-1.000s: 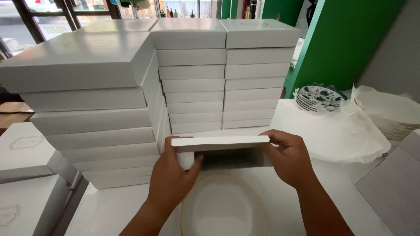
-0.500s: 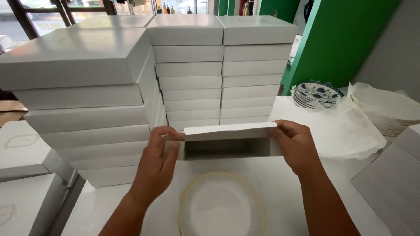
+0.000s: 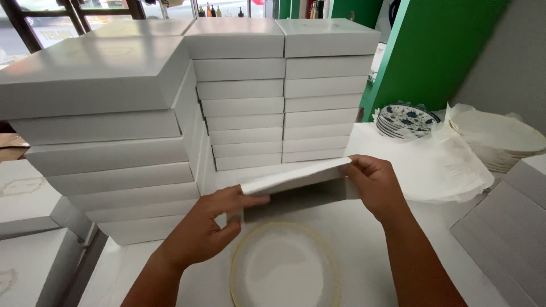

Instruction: The person places a white plate with a yellow rim onto a sheet of tissue paper, then inserts the wrapped plate into a white rectangular box. The person closes the box and stacks it with other boxes. This process is repeated for multiple plates throughout the clip.

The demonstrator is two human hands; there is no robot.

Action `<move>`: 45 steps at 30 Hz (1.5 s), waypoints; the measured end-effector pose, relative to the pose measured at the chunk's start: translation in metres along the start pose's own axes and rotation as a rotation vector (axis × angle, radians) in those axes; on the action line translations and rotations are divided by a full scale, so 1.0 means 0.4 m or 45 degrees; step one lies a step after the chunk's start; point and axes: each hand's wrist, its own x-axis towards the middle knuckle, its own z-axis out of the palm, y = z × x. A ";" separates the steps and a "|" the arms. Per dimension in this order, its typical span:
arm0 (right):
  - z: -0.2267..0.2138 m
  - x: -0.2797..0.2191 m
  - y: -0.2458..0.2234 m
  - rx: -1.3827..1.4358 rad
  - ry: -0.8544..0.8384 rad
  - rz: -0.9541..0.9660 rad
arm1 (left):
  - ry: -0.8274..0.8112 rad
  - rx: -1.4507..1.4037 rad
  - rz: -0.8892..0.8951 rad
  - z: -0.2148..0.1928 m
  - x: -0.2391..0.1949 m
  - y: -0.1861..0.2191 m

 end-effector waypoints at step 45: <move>-0.232 -0.415 0.214 0.461 0.240 0.947 | -0.255 0.269 0.436 0.143 0.019 0.004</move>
